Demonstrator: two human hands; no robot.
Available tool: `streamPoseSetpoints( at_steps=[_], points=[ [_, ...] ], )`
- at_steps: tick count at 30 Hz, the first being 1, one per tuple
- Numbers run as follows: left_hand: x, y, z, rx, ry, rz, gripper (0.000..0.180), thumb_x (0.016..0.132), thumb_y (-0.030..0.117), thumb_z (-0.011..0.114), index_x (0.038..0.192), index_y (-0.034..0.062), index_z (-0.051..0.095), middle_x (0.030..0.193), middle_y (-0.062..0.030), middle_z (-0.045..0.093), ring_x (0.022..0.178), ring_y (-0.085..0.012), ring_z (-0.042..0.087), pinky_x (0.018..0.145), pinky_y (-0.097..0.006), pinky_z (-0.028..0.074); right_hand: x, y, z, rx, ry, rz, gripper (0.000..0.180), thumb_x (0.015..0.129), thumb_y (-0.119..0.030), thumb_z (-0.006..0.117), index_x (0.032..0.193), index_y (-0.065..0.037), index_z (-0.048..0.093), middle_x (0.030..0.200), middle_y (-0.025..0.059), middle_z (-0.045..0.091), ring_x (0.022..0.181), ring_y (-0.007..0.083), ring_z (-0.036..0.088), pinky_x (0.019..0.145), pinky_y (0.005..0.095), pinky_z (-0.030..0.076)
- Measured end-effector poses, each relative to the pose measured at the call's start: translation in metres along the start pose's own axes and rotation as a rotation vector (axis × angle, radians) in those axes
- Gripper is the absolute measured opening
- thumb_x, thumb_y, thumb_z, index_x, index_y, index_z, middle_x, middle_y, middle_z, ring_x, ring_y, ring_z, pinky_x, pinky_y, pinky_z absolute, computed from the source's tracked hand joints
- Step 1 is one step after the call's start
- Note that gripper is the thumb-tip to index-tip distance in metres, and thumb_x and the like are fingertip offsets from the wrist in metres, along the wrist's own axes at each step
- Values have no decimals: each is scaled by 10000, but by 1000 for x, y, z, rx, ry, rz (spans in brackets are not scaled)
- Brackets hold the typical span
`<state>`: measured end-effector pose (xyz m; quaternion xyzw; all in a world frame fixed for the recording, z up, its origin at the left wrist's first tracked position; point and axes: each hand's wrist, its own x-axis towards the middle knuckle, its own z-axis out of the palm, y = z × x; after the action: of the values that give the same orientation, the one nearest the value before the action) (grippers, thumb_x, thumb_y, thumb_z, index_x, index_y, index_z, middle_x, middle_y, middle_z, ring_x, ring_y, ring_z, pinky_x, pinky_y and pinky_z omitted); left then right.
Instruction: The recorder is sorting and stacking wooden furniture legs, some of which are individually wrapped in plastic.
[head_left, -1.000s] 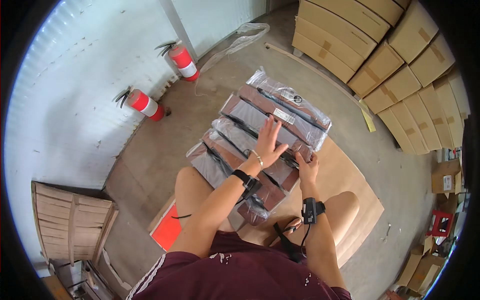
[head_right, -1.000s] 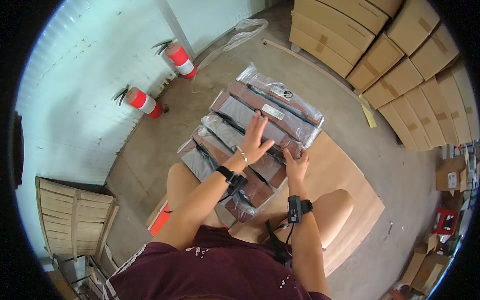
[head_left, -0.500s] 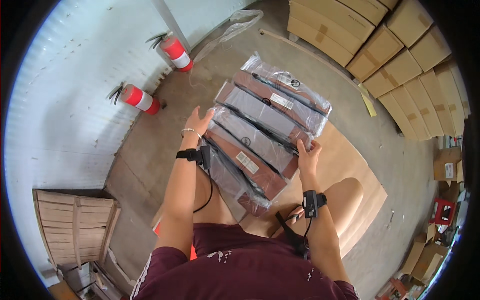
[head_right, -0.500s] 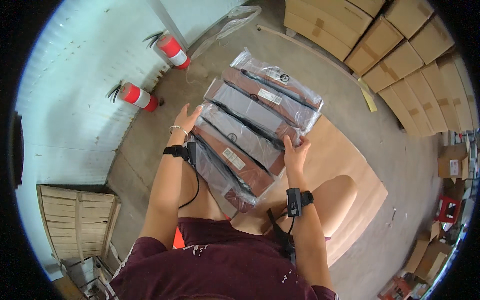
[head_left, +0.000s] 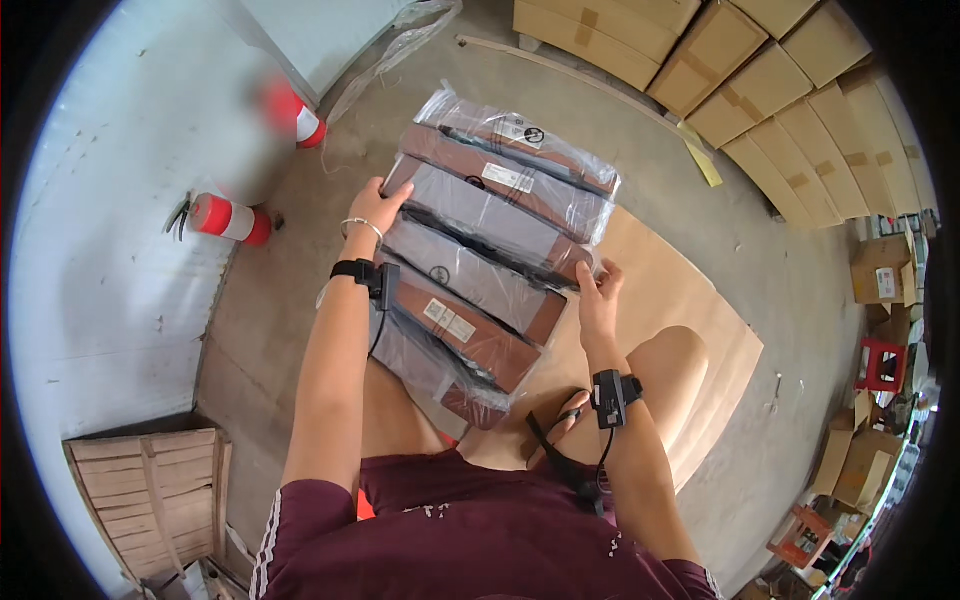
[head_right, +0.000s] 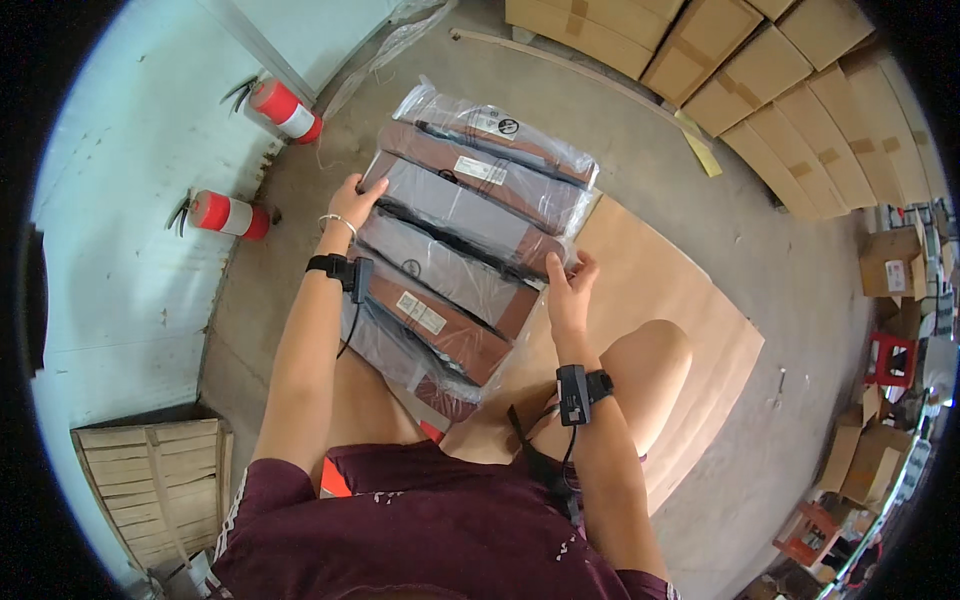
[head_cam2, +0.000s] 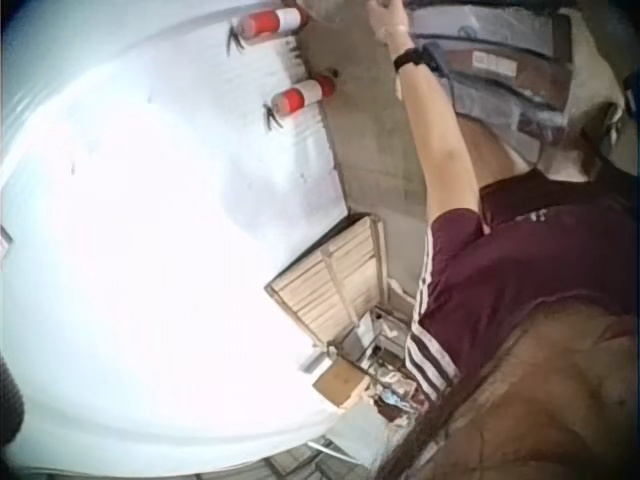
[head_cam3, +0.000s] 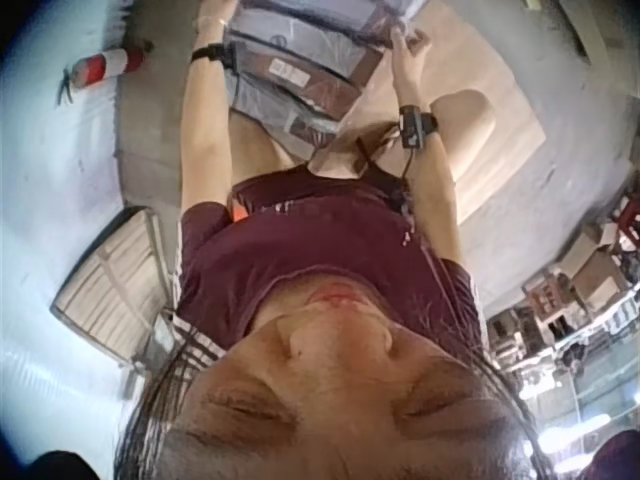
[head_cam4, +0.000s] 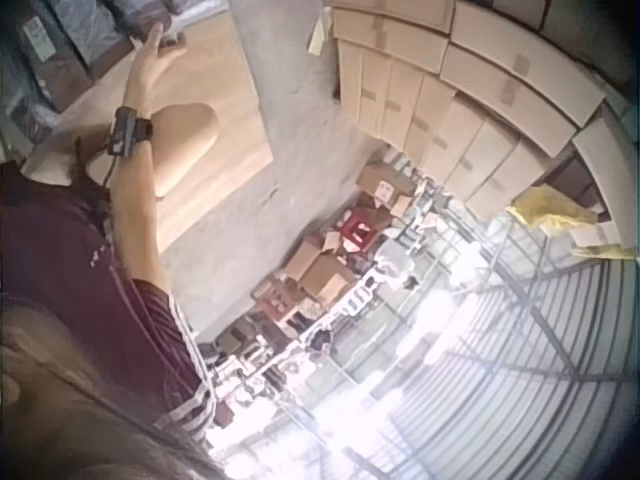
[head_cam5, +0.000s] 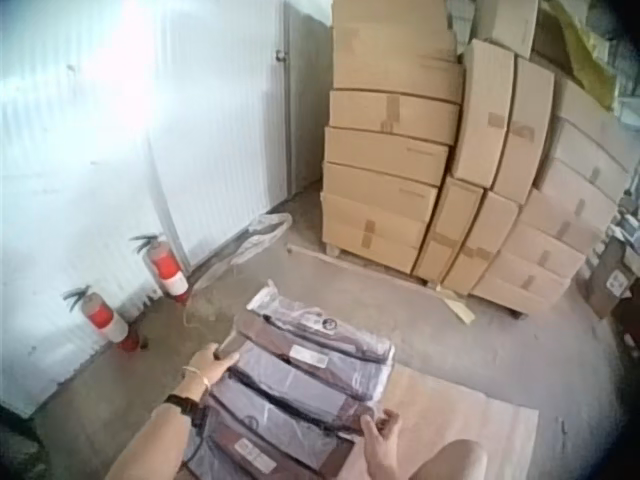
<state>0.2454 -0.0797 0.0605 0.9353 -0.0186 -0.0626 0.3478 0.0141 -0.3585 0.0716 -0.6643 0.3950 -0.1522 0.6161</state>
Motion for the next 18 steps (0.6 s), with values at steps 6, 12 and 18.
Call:
streamPoseSetpoints(
  at_steps=[6, 12, 18],
  points=[
    [15, -6, 3, -193, -132, -169, 850, 747, 677, 562, 1173, -57, 509, 1132, -190, 569, 1028, -270, 550, 871, -346, 415, 9, 22, 12, 70, -226, -1, 650, 864, -392, 609, 1267, 13, 299, 1162, 129, 419, 996, 172, 440, 866, 305, 391],
    [26, -11, -1, -63, -189, -236, 779, 723, 673, 586, 1049, -34, 568, 967, -190, 615, 917, -288, 590, 798, -361, 445, 9, 19, 21, 218, -283, 39, 792, 904, -529, 459, 1407, -20, 119, 1362, 163, 281, 1246, 217, 273, 1040, 346, 215],
    [20, -16, -4, -142, -173, -129, 766, 742, 663, 570, 1046, -40, 570, 1023, -202, 615, 950, -318, 585, 827, -366, 434, 15, 30, 29, 209, -244, 31, 844, 916, -529, 432, 1431, -4, 19, 1421, 198, 212, 1333, 256, 212, 1084, 347, 185]
  ],
)
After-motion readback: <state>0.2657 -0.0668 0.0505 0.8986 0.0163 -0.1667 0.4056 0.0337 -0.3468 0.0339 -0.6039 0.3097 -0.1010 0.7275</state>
